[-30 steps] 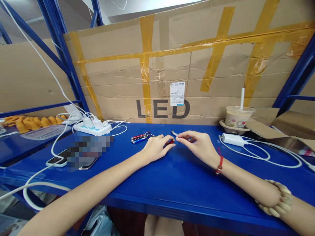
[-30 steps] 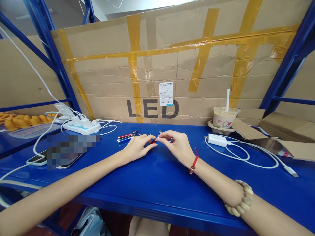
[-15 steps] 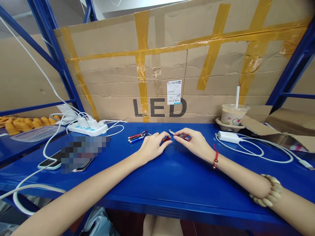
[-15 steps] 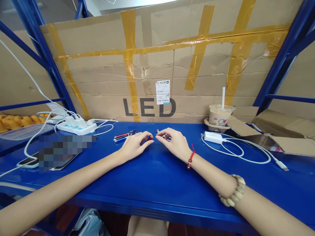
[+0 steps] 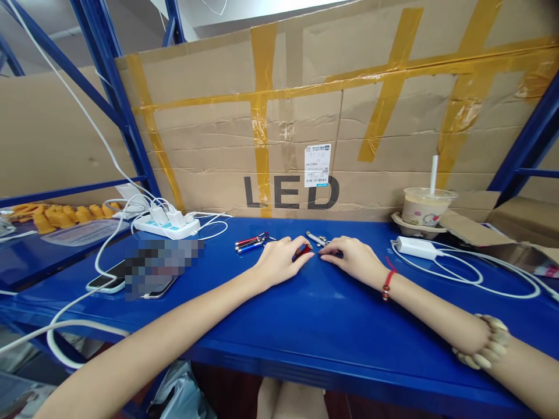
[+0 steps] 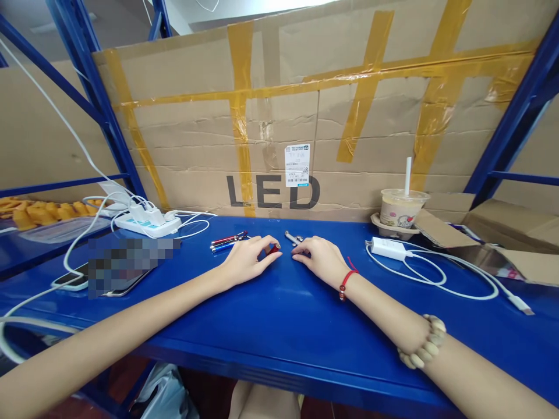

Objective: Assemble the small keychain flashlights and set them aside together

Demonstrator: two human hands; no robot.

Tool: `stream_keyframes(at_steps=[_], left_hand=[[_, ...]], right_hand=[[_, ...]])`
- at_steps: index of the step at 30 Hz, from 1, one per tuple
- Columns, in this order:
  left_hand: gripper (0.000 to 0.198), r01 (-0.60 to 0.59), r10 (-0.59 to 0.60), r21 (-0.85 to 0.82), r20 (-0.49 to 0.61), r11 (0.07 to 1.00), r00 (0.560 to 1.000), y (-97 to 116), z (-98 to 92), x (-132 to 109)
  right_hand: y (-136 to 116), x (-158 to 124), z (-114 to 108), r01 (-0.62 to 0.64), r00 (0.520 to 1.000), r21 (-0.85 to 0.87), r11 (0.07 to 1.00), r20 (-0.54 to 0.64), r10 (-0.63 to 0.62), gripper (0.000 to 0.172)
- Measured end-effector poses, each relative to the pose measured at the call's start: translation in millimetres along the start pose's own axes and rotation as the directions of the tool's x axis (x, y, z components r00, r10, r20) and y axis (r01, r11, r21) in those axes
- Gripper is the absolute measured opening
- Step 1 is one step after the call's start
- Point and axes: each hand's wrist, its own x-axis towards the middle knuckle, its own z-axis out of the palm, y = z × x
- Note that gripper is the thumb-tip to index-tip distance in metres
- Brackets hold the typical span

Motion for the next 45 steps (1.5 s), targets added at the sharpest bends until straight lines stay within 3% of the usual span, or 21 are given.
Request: stream_keyframes(at_steps=[3,6,12,25,35,45], left_hand=[[0.029,-0.015,0.015,0.011,0.000,1.000,1.000,-1,0.2,0],[0.030,-0.022,0.022,0.024,0.003,0.999,1.000,-2,0.7,0],[0.032,-0.043,0.045,0.088,-0.016,0.995,0.999,-2,3.1,1],[0.032,-0.039,0.041,0.113,-0.010,0.993,0.999,-3,2.0,0],[0.027,-0.115,0.123,0.142,-0.046,0.983,0.991,-7,2.8,1],[0.028,-0.213,0.218,0.101,-0.040,0.972,0.975,-6,1.1,2]], right_hand=[[-4,-1,-2,-0.108,0.994,0.108,0.988,0.024,0.106,0.016],[-6,-1,-1,-0.136,0.991,0.167,0.977,0.032,0.133,0.015],[-4,-1,2,-0.057,0.994,0.191,0.980,-0.079,0.073,0.016],[-7,-1,2,-0.021,0.972,0.291,0.956,-0.218,0.087,0.015],[-17,-3,-3,0.145,0.926,0.494,0.858,-0.373,0.058,0.021],[-17,-3,-3,0.221,0.928,0.496,0.840,-0.372,-0.024,0.019]])
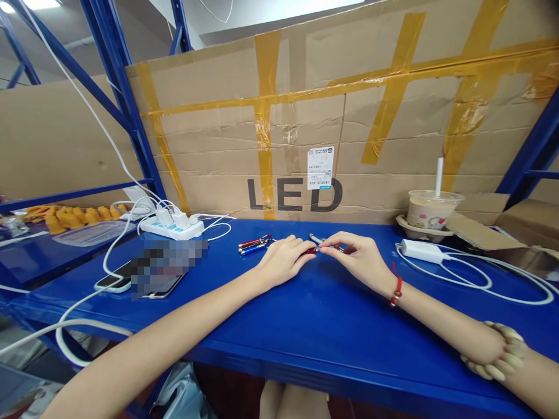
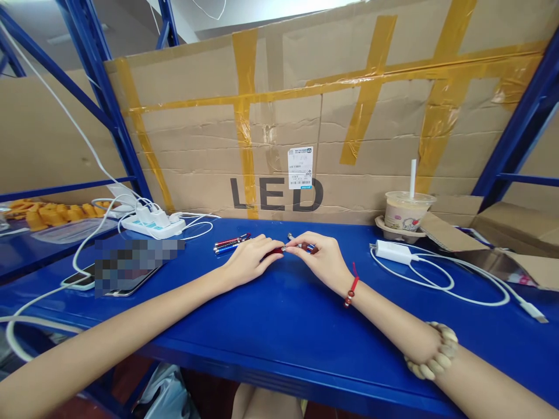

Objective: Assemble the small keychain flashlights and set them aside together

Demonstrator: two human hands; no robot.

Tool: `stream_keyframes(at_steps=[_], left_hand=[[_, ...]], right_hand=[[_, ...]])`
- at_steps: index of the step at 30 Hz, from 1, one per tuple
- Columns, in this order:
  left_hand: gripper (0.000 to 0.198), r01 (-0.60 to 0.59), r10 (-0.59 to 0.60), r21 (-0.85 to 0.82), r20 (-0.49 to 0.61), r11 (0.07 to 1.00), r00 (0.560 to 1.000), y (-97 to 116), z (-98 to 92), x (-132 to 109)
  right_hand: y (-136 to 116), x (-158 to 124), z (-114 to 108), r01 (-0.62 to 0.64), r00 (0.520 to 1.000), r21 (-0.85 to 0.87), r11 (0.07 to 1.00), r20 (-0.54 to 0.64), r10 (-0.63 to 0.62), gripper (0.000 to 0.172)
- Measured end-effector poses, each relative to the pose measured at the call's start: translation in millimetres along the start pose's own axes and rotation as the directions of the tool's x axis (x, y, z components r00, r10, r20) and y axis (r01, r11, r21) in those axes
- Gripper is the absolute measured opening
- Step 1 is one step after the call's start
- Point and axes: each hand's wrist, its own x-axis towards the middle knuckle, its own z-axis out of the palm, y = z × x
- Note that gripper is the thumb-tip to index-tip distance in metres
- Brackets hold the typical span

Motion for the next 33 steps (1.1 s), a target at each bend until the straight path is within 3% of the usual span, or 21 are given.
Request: stream_keyframes(at_steps=[5,14,23,28,33], left_hand=[[0.027,-0.033,0.034,-0.037,0.012,0.999,0.999,-2,1.0,-1],[0.029,-0.030,0.045,-0.179,0.082,0.983,0.996,0,-3.4,-5],[0.031,-0.089,0.102,-0.170,0.069,0.981,0.992,2,-6.2,-4],[0.028,-0.011,0.027,-0.202,0.076,0.979,0.997,0,-0.8,-3],[0.028,0.091,-0.074,-0.272,0.075,0.958,0.994,-1,4.4,-3]], right_hand=[[0,0,0,-0.024,0.999,0.028,0.999,0.043,0.023,0.021],[1,1,-1,-0.199,0.969,0.066,0.978,0.165,0.186,0.027],[6,-1,0,-0.334,0.922,0.090,0.938,0.239,0.305,0.032],[8,-1,2,-0.270,0.949,0.046,0.962,0.180,0.258,0.034],[4,-1,-1,-0.017,0.996,-0.120,0.993,0.086,0.028,0.028]])
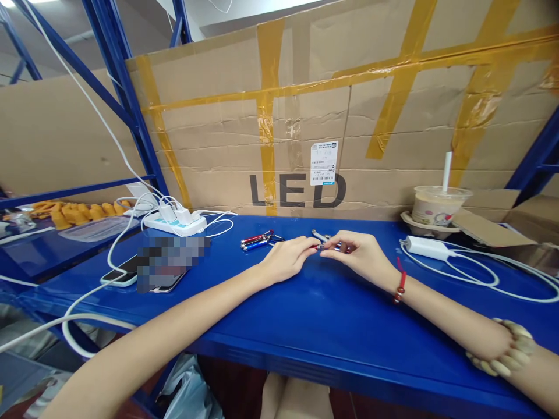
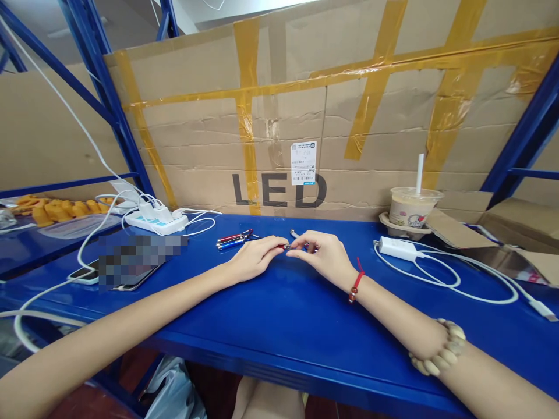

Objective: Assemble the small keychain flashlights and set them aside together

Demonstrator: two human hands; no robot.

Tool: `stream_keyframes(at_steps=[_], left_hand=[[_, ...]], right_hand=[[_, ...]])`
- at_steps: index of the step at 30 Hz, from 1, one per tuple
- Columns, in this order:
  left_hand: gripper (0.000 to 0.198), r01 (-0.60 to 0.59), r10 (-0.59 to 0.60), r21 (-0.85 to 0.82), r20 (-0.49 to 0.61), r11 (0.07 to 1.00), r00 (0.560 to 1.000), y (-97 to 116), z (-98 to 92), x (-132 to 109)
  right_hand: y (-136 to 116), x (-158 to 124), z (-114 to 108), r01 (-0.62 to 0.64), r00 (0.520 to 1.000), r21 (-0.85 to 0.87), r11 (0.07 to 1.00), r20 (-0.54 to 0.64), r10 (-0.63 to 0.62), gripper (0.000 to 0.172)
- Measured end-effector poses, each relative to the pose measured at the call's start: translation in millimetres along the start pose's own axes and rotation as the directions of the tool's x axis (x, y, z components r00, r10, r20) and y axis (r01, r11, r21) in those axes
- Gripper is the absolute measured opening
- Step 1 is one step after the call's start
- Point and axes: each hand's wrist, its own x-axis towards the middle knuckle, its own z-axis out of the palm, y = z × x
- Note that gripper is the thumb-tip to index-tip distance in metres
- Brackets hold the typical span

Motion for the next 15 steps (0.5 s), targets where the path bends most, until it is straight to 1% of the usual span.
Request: stream_keyframes(at_steps=[3,8,11,15], left_hand=[[0.028,0.021,-0.022,-0.028,-0.017,0.999,1.000,-0.1,-0.6,0.0],[0.029,0.030,-0.030,-0.040,-0.003,0.999,1.000,-0.3,-1.0,-1.5],[0.029,0.012,-0.012,-0.059,0.011,0.998,1.000,-0.7,0.1,-2.8],[0.028,-0.001,0.003,-0.086,0.023,0.996,1.000,0.9,-0.6,-3.9]], right_hand=[[-2.4,-0.2,-3.7,0.102,0.994,-0.077,0.992,-0.027,-0.104,0.025],[1.0,-0.9,-5.5,0.242,0.969,-0.169,0.955,-0.009,-0.247,0.021],[2.6,-2.2,-5.5,0.307,0.951,-0.241,0.921,0.031,-0.308,0.025],[1.2,-3.7,-5.9,0.361,0.931,-0.346,0.866,0.080,-0.356,0.030]])
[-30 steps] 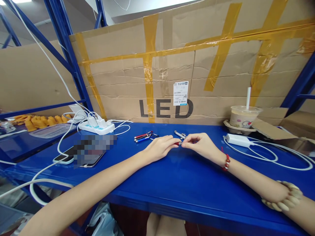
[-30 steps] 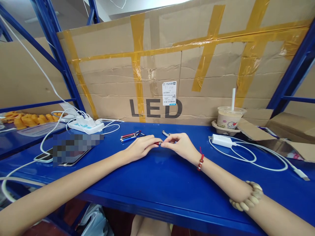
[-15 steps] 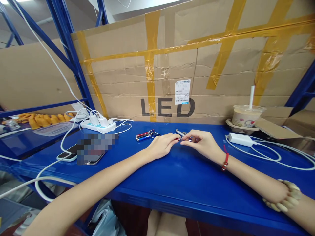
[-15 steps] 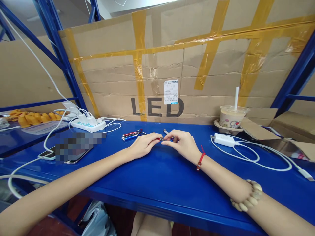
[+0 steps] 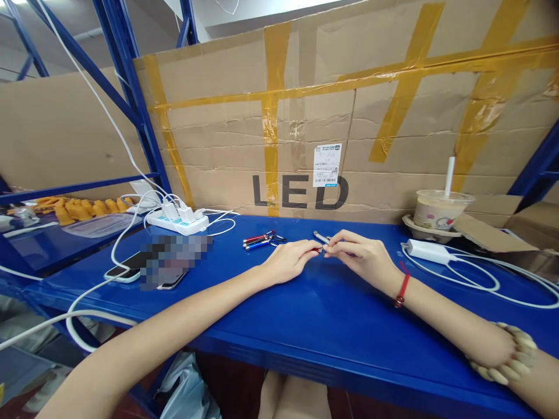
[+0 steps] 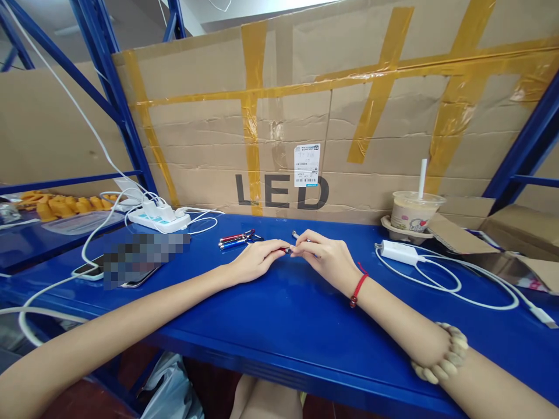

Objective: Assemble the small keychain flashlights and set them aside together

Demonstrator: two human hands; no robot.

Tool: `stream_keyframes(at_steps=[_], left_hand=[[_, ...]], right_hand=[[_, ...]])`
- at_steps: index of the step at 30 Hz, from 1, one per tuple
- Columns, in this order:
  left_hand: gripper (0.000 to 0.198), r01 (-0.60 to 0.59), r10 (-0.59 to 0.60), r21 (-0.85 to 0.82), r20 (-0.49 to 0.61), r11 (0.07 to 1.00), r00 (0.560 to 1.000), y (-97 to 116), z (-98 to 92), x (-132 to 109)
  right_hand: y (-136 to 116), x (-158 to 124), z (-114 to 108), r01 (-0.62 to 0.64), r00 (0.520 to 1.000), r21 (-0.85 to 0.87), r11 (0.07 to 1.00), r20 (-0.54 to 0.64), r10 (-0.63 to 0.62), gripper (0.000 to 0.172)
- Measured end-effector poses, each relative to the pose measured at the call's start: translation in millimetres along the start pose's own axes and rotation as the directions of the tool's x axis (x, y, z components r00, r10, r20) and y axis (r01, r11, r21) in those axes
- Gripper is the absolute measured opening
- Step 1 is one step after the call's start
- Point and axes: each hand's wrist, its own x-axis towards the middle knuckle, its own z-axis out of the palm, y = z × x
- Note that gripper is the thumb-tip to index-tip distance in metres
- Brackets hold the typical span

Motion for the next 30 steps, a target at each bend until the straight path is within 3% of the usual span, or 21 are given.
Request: stream_keyframes(at_steps=[8,15,19,21,24,27,30], left_hand=[[0.026,0.030,-0.028,-0.041,0.043,0.999,0.999,7,-2.8,-1],[0.022,0.011,-0.009,-0.052,0.039,0.999,0.999,8,-2.2,-3],[0.019,-0.004,0.005,-0.064,0.023,0.998,1.000,7,-1.3,-3],[0.017,-0.014,0.014,-0.077,0.000,0.997,1.000,6,-0.5,-2],[0.014,-0.042,0.037,-0.088,-0.053,0.995,0.998,5,0.9,-2],[0.014,-0.070,0.065,-0.067,-0.074,0.995,0.995,4,1.6,-2],[0.016,-0.077,0.074,-0.056,-0.064,0.995,0.995,4,1.4,0]], right_hand=[[-1,-2,0,0.023,0.999,-0.060,0.998,0.035,-0.021,0.030],[-5,-1,1,-0.054,0.998,0.146,0.988,0.041,0.048,0.021],[-9,0,4,-0.199,0.980,0.268,0.943,0.051,0.192,0.021],[-12,2,5,-0.318,0.948,0.332,0.888,0.080,0.309,0.023],[-16,5,5,-0.498,0.866,0.445,0.745,0.213,0.452,0.028],[-18,6,4,-0.605,0.795,0.505,0.616,0.338,0.504,0.032],[-17,7,4,-0.666,0.744,0.509,0.545,0.409,0.528,0.032]])
